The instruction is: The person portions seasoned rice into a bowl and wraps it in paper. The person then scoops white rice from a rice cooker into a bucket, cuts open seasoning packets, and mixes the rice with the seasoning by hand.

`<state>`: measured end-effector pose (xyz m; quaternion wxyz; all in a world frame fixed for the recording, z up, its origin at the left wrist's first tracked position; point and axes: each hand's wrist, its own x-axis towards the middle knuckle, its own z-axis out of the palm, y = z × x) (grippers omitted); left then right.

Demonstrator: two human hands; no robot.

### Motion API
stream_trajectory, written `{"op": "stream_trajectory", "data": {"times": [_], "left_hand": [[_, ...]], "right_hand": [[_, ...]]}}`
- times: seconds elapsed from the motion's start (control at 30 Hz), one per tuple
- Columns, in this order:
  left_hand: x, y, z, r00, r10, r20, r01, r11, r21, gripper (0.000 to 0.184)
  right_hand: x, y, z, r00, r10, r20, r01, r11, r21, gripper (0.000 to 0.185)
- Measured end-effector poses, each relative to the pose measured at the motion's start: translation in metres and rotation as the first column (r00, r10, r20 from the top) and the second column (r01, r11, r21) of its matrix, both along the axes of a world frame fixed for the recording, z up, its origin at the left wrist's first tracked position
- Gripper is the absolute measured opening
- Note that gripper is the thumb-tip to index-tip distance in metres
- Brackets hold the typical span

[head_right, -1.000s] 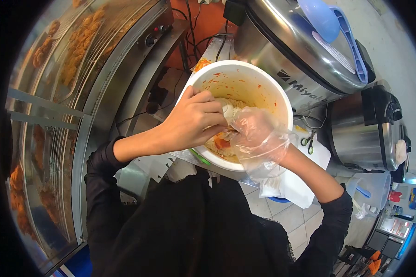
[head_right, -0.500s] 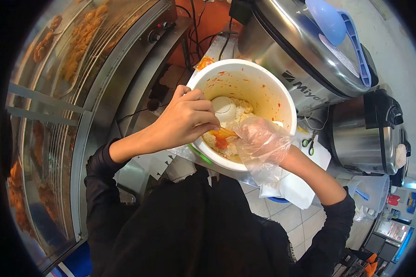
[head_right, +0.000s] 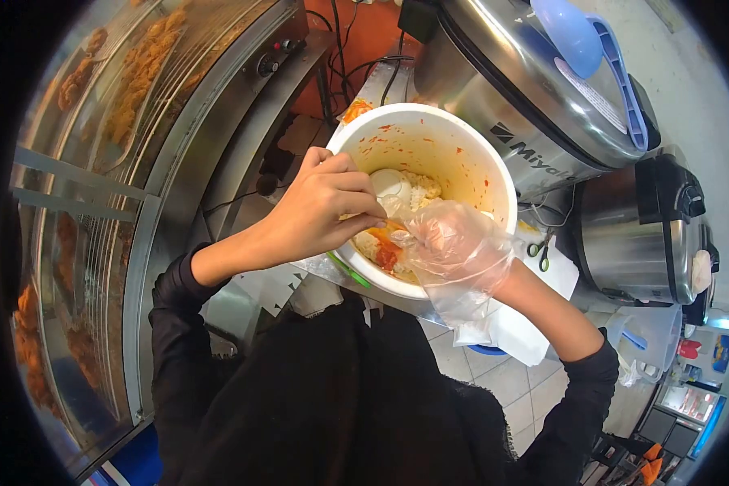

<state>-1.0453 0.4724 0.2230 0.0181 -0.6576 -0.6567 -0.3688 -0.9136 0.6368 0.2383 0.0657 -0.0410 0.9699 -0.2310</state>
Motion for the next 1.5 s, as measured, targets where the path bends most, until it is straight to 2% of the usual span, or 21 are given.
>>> {"op": "stream_trajectory", "data": {"times": [0.07,0.13,0.27,0.37,0.43,0.57,0.63,0.67,0.73,0.87,0.97,1.03,1.17,1.27,1.33,1.37,1.43,1.5], "left_hand": [[-0.001,-0.001,0.002,0.999,0.034,-0.031,-0.035,0.999,-0.025,0.007],[-0.002,-0.002,0.003,0.999,0.032,-0.030,-0.032,0.999,-0.021,0.007],[-0.001,-0.003,0.001,0.999,0.032,-0.005,-0.032,0.999,-0.018,0.007],[0.003,-0.001,-0.004,0.999,0.017,0.030,-0.016,0.999,-0.033,0.007],[0.006,0.001,-0.005,0.999,0.010,0.053,-0.009,1.000,-0.025,0.007],[0.006,0.002,-0.003,0.996,0.030,0.085,-0.029,0.999,-0.021,0.007],[0.005,0.003,-0.003,0.996,0.036,0.084,-0.034,0.999,-0.019,0.006],[0.004,0.003,-0.003,0.995,0.043,0.085,-0.042,0.999,-0.017,0.006],[0.003,0.002,-0.004,0.996,0.048,0.080,-0.046,0.999,-0.021,0.006],[-0.001,0.000,-0.003,0.996,0.073,0.055,-0.071,0.997,-0.032,0.004],[0.000,0.000,-0.004,0.997,0.069,0.046,-0.066,0.997,-0.045,0.004],[0.000,0.000,-0.005,0.997,0.064,0.042,-0.062,0.997,-0.048,0.004],[0.002,0.001,-0.003,0.998,0.060,0.033,-0.058,0.997,-0.046,0.005],[0.002,0.002,-0.004,0.998,0.067,0.003,-0.066,0.997,-0.048,0.005],[0.002,0.003,-0.005,0.997,0.074,-0.004,-0.074,0.996,-0.044,0.005],[0.002,0.003,-0.004,0.997,0.083,-0.006,-0.083,0.996,-0.041,0.005],[0.004,0.003,-0.004,0.997,0.083,-0.005,-0.083,0.995,-0.051,0.005],[0.005,0.003,-0.003,0.997,0.078,-0.007,-0.078,0.995,-0.063,0.005]], "right_hand": [[0.001,0.003,-0.008,0.999,0.040,-0.015,-0.040,0.999,0.019,0.017],[0.001,0.004,-0.015,0.998,-0.002,-0.067,-0.002,0.997,-0.072,0.015],[0.001,0.003,-0.017,0.997,0.023,-0.080,-0.028,0.998,-0.063,0.013],[-0.003,-0.002,-0.010,0.999,-0.029,-0.046,0.024,0.994,-0.105,0.014],[-0.008,-0.004,-0.006,0.991,-0.064,0.120,0.066,0.998,-0.011,0.015],[-0.009,-0.003,-0.014,0.998,-0.067,0.007,0.067,0.993,-0.093,0.019],[-0.010,-0.004,-0.015,0.996,-0.078,0.048,0.078,0.997,0.014,0.022],[-0.010,-0.005,-0.015,0.996,-0.077,0.048,0.077,0.997,0.014,0.022],[-0.009,-0.007,-0.013,0.996,-0.061,-0.067,0.062,0.998,0.012,0.021],[-0.012,-0.002,-0.014,0.999,-0.021,-0.041,0.022,1.000,0.014,0.018],[-0.011,-0.002,-0.016,0.996,-0.018,-0.087,0.018,1.000,0.005,0.017],[-0.011,-0.005,-0.016,0.999,-0.029,0.034,0.025,0.992,0.125,0.018],[-0.008,-0.011,-0.012,0.995,-0.094,0.023,0.090,0.989,0.118,0.017],[-0.009,-0.011,-0.008,0.992,-0.121,0.037,0.117,0.989,0.096,0.023],[-0.009,-0.012,0.003,0.997,-0.051,0.056,0.042,0.987,0.154,0.020],[-0.009,-0.011,0.003,0.997,-0.054,0.053,0.045,0.987,0.154,0.020],[-0.008,-0.010,0.002,0.974,-0.071,-0.213,0.079,0.997,0.027,0.017],[-0.006,-0.010,0.009,0.986,-0.060,-0.157,0.069,0.996,0.050,0.016]]}}
